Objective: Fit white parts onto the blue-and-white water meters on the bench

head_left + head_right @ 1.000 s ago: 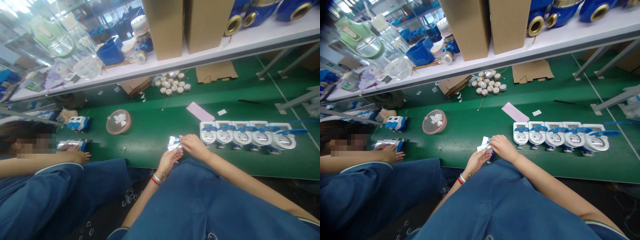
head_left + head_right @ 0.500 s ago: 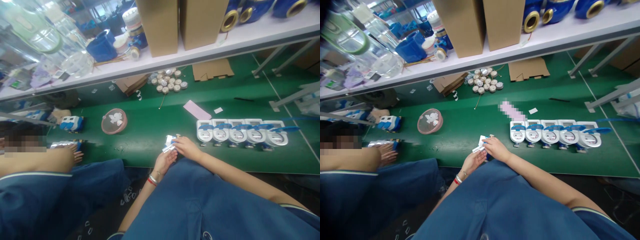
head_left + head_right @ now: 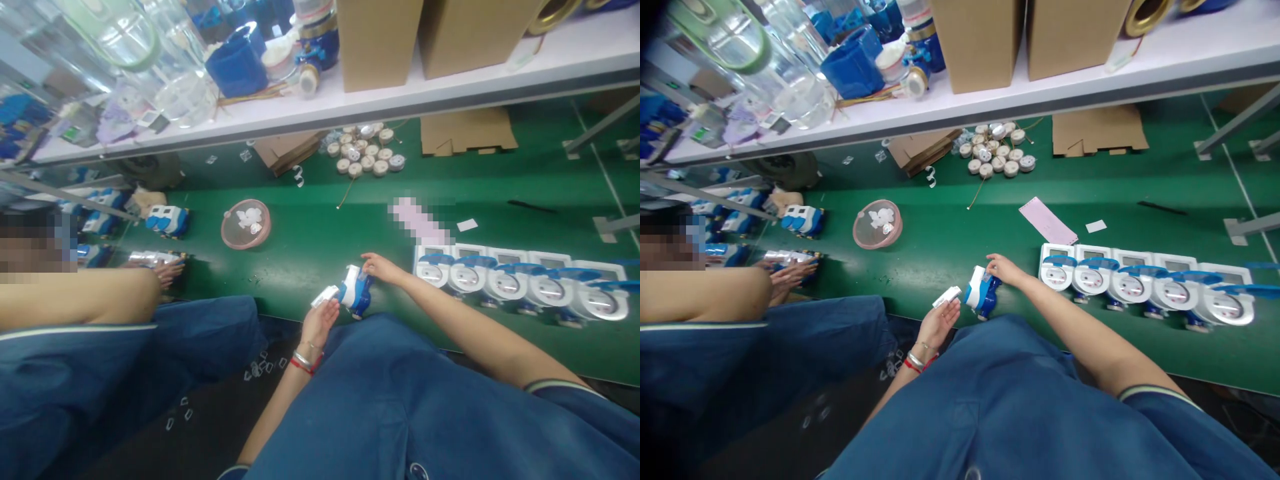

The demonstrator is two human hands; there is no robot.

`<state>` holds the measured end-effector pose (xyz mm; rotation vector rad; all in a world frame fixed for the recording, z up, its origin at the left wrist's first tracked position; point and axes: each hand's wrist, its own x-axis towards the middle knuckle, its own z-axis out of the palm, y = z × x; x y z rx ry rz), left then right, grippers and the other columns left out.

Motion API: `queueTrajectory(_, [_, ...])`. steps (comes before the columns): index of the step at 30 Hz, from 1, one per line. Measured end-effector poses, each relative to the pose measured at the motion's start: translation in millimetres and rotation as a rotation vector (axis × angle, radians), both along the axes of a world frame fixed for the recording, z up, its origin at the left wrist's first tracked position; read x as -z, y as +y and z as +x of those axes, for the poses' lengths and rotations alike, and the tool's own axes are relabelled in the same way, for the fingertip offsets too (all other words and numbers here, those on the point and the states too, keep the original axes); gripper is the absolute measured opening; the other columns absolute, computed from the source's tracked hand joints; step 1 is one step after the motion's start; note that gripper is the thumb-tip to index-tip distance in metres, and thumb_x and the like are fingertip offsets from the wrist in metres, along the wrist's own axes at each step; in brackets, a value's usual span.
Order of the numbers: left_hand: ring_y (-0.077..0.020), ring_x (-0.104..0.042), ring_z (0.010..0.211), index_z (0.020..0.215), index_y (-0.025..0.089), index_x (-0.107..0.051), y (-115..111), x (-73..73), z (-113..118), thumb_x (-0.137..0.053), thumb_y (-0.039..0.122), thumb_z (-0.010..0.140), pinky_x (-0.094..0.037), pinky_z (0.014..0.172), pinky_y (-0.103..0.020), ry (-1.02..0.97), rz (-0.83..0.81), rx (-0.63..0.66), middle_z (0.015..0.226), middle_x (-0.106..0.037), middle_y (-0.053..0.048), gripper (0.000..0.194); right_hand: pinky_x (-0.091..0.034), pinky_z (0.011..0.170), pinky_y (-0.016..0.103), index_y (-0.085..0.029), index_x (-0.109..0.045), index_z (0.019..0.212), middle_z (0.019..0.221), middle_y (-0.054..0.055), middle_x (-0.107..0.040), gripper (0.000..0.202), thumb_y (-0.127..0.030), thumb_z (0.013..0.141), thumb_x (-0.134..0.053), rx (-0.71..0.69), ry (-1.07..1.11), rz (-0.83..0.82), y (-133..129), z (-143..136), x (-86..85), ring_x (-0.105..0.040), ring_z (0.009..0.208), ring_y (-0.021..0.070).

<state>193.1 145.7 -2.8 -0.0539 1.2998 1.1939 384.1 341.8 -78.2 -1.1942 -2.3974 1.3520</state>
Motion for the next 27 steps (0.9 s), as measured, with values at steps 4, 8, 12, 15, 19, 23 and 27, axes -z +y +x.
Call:
queueTrajectory(4, [-0.0169,-0.063,0.087,0.097,0.011,-0.060,-1.9,1.8,-9.3,-0.062,0.026,0.075,-0.047,0.086,-0.032,0.008,-0.011,-0.050,0.098,-0.065,-0.013,0.027,-0.037,0.095,0.027,-0.015,-0.068,0.078,0.121,0.007,-0.054,0.018,-0.024,0.078,-0.053,-0.120,-0.040,-0.032,6.5,-14.0,21.1,-0.050,0.110,0.0171])
queueTrajectory(8, [-0.0172,-0.062,0.089,0.100,0.011,-0.059,-1.6,3.7,-13.5,-0.062,0.025,0.074,-0.047,0.084,-0.031,0.011,-0.018,-0.070,0.099,-0.064,-0.013,0.029,-0.039,0.092,0.024,-0.015,-0.069,0.078,0.115,0.007,-0.058,0.018,-0.023,0.077,-0.053,-0.163,-0.051,-0.036,7.5,-21.6,27.4,-0.053,0.105,0.0169])
queueTrajectory(12, [-0.0163,-0.063,0.086,0.099,0.011,-0.059,0.3,2.2,-13.3,-0.062,0.024,0.075,-0.048,0.082,-0.030,0.010,-0.034,-0.083,0.097,-0.065,-0.012,0.027,-0.039,0.090,0.022,-0.016,-0.069,0.080,0.111,0.005,-0.062,0.021,-0.024,0.078,-0.051,-0.195,-0.046,-0.035,10.1,-19.9,27.8,-0.055,0.100,0.0158])
queueTrajectory(15, [-0.0156,-0.063,0.084,0.098,0.011,-0.059,2.9,0.7,-12.6,-0.061,0.023,0.076,-0.049,0.081,-0.029,0.010,-0.043,-0.086,0.095,-0.065,-0.012,0.026,-0.039,0.088,0.020,-0.016,-0.070,0.080,0.108,0.004,-0.063,0.022,-0.025,0.078,-0.050,-0.199,-0.049,-0.034,11.7,-18.7,27.2,-0.056,0.097,0.0151])
queueTrajectory(19, [-0.0160,-0.063,0.085,0.099,0.012,-0.059,5.8,2.3,-13.5,-0.061,0.023,0.075,-0.048,0.082,-0.030,0.009,-0.033,-0.078,0.095,-0.065,-0.012,0.026,-0.040,0.087,0.020,-0.016,-0.069,0.079,0.107,0.004,-0.064,0.021,-0.025,0.077,-0.050,-0.186,-0.062,-0.025,12.6,-20.1,29.4,-0.056,0.096,0.0147])
queueTrajectory(23, [-0.0164,-0.063,0.086,0.099,0.011,-0.059,7.1,4.6,-15.3,-0.061,0.024,0.075,-0.048,0.083,-0.030,0.012,-0.036,-0.071,0.097,-0.065,-0.013,0.027,-0.040,0.086,0.020,-0.015,-0.069,0.076,0.107,0.005,-0.063,0.020,-0.025,0.076,-0.052,-0.170,-0.074,-0.020,13.1,-21.8,33.3,-0.056,0.095,0.0148])
queueTrajectory(27, [-0.0162,-0.063,0.086,0.098,0.011,-0.059,7.7,4.1,-15.3,-0.061,0.024,0.075,-0.048,0.083,-0.030,0.014,-0.040,-0.071,0.096,-0.065,-0.013,0.027,-0.039,0.086,0.020,-0.015,-0.068,0.076,0.106,0.005,-0.064,0.019,-0.026,0.075,-0.053,-0.160,-0.078,-0.017,12.9,-21.7,33.7,-0.056,0.095,0.0146])
